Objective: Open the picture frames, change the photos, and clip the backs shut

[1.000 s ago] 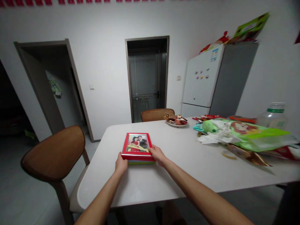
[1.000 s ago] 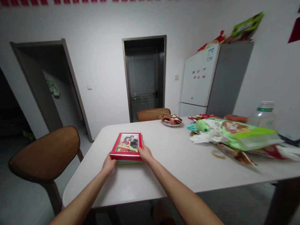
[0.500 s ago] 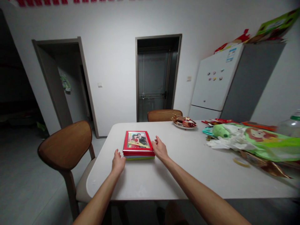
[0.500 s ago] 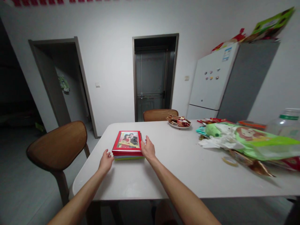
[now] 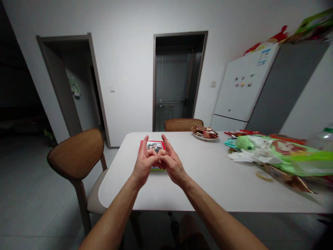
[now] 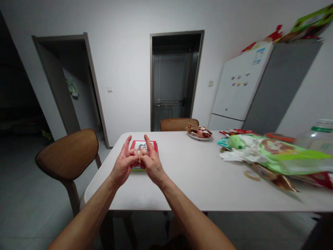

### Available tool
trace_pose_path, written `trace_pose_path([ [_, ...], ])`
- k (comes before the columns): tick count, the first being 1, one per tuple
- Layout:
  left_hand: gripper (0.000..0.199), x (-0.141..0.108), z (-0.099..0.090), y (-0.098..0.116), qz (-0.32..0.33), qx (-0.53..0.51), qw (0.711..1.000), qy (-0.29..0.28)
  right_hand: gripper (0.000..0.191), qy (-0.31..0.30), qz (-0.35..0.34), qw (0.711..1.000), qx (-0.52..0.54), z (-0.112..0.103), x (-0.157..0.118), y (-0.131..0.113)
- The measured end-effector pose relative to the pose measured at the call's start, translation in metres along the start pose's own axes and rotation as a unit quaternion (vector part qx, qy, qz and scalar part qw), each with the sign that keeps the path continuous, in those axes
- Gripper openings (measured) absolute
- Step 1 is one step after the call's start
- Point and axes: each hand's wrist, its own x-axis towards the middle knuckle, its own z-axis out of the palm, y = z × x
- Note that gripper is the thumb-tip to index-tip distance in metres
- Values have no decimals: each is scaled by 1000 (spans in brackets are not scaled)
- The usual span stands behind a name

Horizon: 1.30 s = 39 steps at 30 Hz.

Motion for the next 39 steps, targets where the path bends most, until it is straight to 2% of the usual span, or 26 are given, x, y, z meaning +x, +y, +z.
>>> trace_pose_path([
  [3,73,0,-4,-7,-10,-12,999,37,72,33,4,999,13,-4,0,7],
  [4,63,1,-6,-9,-19,-18,998,57,63,56,11,998,23,-5,1,10],
  [6,36,2,-10,-13,-42,-26,994,93,33,114,37,992,45,-8,4,15],
  [7,30,3,-12,-15,-56,-27,993,103,24,141,55,987,53,-10,5,16],
  [9,44,4,-17,-17,-85,-26,991,105,40,166,99,979,58,-12,7,19],
  [13,61,4,-24,-21,-143,-21,985,96,55,127,170,977,23,-13,9,24],
  [16,63,4,-26,-29,-175,-16,979,106,56,104,167,975,-106,-15,12,34],
  [17,63,3,-27,-33,-185,-15,976,114,56,97,146,964,-202,-17,14,39],
  [18,62,3,-28,-38,-194,-13,973,124,55,87,116,938,-314,-20,17,44],
  [20,58,1,-34,-50,-216,-12,965,147,47,62,48,854,-515,-30,23,55],
  [21,54,0,-38,-56,-231,-11,960,158,36,49,24,813,-580,-36,25,61],
  [22,49,-2,-43,-63,-245,-10,955,169,26,39,11,784,-620,-41,27,65],
  [25,30,-8,-57,-83,-276,-12,940,200,32,15,9,747,-664,-55,28,75],
  [27,21,-11,-64,-93,-271,-19,937,220,28,-9,10,729,-684,-57,21,77],
  [29,16,-12,-66,-100,-243,-32,941,235,25,-43,4,714,-699,-52,10,77],
  [31,15,-13,-63,-102,-190,-47,949,249,28,-81,-15,702,-707,-43,-3,75],
  [33,19,-14,-56,-100,-127,-54,954,265,31,-101,-37,710,-696,-35,-16,70],
  [34,22,-15,-51,-98,-99,-54,956,272,32,-94,-44,729,-677,-32,-21,67],
  [37,31,-25,-34,-85,-52,-45,958,278,40,-14,-44,817,-574,-32,-29,52],
  [39,32,-37,-22,-70,-27,-8,967,252,50,64,-20,876,-477,-35,-31,38],
])
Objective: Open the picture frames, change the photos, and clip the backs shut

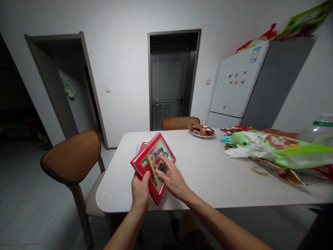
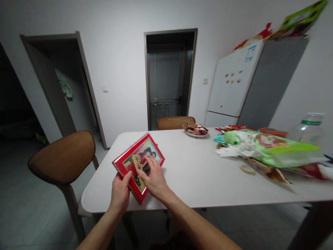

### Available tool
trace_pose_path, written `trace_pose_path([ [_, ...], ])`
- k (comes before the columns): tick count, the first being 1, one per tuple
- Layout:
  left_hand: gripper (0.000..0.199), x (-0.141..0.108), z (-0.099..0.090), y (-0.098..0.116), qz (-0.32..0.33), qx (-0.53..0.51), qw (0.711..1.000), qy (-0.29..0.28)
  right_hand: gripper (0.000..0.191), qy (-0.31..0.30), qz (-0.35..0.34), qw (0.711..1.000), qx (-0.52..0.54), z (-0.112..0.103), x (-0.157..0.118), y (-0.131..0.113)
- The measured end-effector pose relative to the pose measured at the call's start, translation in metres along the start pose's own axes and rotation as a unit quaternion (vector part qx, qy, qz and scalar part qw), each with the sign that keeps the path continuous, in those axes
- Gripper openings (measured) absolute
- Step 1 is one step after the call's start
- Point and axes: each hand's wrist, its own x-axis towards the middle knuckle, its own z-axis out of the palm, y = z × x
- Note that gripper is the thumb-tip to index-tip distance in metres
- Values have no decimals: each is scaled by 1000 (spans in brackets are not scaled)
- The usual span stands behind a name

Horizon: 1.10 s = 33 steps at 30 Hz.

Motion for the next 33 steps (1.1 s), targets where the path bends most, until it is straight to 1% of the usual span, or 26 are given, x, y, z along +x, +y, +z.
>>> trace_pose_path([
  [1,32,-10,2,8,28,38,998,-33,55,22,40,997,59,-8,-1,-3],
  [3,33,-30,3,23,84,142,980,-111,58,46,121,975,183,-22,-5,-9],
  [5,35,-49,-2,34,122,257,944,-169,59,54,180,936,298,-35,-15,-16],
  [6,36,-57,-6,37,144,312,920,-191,59,59,199,914,348,-40,-21,-19],
  [8,41,-70,-17,37,214,403,858,-235,59,68,226,872,430,-47,-34,-21],
  [10,48,-77,-30,32,314,461,782,-279,58,67,250,838,480,-49,-47,-20],
  [12,54,-80,-40,25,424,484,702,-306,57,55,271,819,502,-46,-57,-16],
  [13,55,-80,-44,21,465,495,664,-315,57,46,280,815,505,-43,-60,-13],
  [14,55,-80,-47,19,490,510,628,-324,58,36,287,814,504,-40,-63,-9],
  [15,54,-79,-49,18,501,530,596,-335,59,23,291,816,499,-37,-63,-5],
  [16,53,-79,-51,17,499,554,570,-345,61,7,294,820,491,-33,-63,-1],
  [18,48,-76,-52,15,477,599,534,-359,64,-24,294,837,461,-25,-59,11],
  [19,45,-75,-52,14,465,615,525,-361,65,-37,290,850,438,-22,-55,18],
  [21,39,-74,-49,9,445,637,516,-360,63,-59,274,887,367,-18,-48,34],
  [23,36,-73,-45,1,417,655,513,-366,56,-82,252,932,248,-16,-41,49],
  [25,35,-72,-38,-8,385,667,515,-376,47,-101,227,963,103,-17,-34,61],
  [26,35,-71,-34,-13,365,674,521,-375,44,-104,212,971,38,-17,-31,66],
  [28,37,-70,-26,-22,324,688,536,-366,40,-102,171,979,-54,-17,-24,74],
  [30,38,-67,-18,-31,289,702,550,-348,38,-92,138,980,-108,-15,-17,80],
  [33,38,-62,-12,-43,263,713,555,-338,37,-84,116,974,-175,-11,-8,87],
])
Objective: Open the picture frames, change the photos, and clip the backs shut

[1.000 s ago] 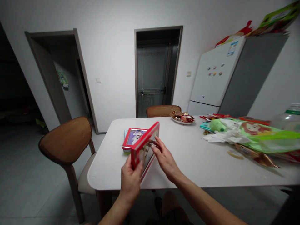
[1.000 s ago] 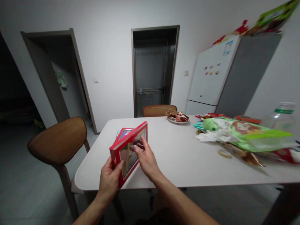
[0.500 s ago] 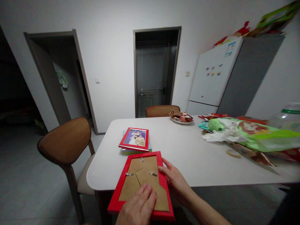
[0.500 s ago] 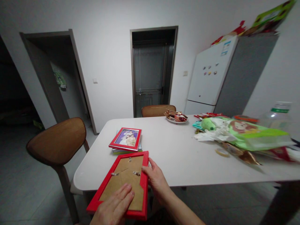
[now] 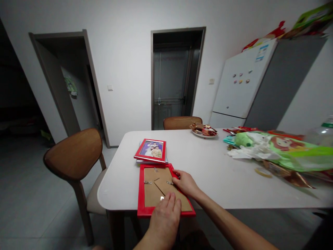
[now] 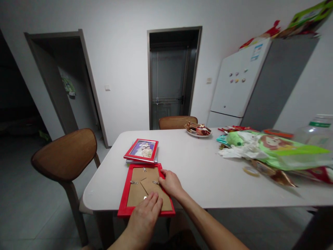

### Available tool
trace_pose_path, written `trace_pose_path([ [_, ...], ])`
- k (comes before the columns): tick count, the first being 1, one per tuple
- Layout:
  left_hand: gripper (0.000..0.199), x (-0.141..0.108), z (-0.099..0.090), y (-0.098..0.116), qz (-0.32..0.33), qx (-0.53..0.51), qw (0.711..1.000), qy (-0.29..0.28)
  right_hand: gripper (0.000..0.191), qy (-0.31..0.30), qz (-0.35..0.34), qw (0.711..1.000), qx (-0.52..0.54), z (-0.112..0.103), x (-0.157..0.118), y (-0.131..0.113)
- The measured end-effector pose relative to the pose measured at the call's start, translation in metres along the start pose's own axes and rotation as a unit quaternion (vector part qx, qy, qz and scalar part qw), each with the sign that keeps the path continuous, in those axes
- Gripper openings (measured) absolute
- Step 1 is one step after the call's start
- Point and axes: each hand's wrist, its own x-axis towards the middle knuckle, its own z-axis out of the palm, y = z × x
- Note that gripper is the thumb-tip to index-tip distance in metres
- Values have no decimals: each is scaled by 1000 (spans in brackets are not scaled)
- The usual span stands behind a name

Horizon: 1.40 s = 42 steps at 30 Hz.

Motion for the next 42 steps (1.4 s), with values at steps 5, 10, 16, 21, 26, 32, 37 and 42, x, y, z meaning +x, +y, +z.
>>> trace_pose_path([
  [5,37,-3,14,-1,-9,-27,1000,2,34,11,-30,995,-98,6,-1,6],
  [10,46,-21,-10,-17,-37,-102,994,-21,33,14,-48,989,-136,3,-3,2],
  [16,48,-32,-33,-43,-129,-110,985,-36,27,-14,-81,990,-113,7,32,-25],
  [21,41,-35,-24,-45,-117,-125,985,-8,28,-25,-62,991,-117,18,60,-33],
  [26,31,-37,-26,-44,-119,-158,980,7,30,-40,-65,990,-115,10,58,-32],
  [32,23,-39,-29,-41,-136,-181,974,16,32,-113,-107,981,-113,-10,19,-20],
  [37,22,-38,-28,-39,-136,-178,974,24,25,-91,-131,976,-147,-6,-3,-7],
  [42,24,-38,-23,-40,-129,-170,976,36,26,-45,-119,979,-158,-1,-7,-9],
])
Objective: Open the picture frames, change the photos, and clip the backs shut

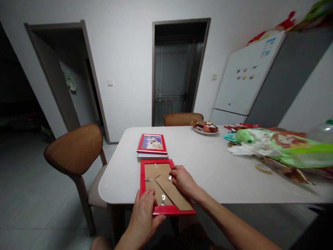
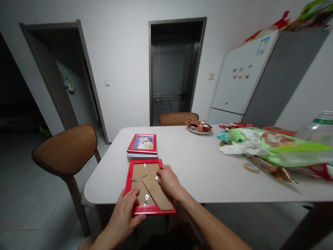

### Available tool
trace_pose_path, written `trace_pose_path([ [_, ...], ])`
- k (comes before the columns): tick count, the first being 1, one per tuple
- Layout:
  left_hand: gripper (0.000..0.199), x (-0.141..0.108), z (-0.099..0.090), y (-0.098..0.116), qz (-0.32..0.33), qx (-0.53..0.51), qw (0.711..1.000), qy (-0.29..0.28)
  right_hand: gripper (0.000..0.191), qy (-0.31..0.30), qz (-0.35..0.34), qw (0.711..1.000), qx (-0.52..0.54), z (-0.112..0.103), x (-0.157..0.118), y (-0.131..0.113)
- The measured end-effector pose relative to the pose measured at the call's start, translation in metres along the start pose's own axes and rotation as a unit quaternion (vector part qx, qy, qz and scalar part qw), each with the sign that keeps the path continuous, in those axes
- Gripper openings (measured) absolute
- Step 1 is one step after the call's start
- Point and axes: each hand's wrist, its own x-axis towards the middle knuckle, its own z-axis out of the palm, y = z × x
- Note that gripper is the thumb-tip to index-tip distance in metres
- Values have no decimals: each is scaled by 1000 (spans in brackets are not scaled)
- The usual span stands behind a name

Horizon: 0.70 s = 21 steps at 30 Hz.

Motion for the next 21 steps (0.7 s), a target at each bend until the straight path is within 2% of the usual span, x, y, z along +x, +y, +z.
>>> trace_pose_path([
  [5,27,-1,3,-2,8,13,1000,2,26,11,-13,1000,3,-1,1,-13],
  [10,35,0,2,1,-1,25,1000,-14,24,-2,-89,994,68,13,18,-49],
  [14,44,-1,1,4,-9,26,999,-27,20,-18,-92,994,63,25,33,-70],
  [19,29,-3,1,6,-10,20,1000,-16,24,-10,-77,996,50,28,37,-64],
  [21,27,-4,1,6,-9,15,1000,-9,27,13,-41,999,26,25,37,-56],
])
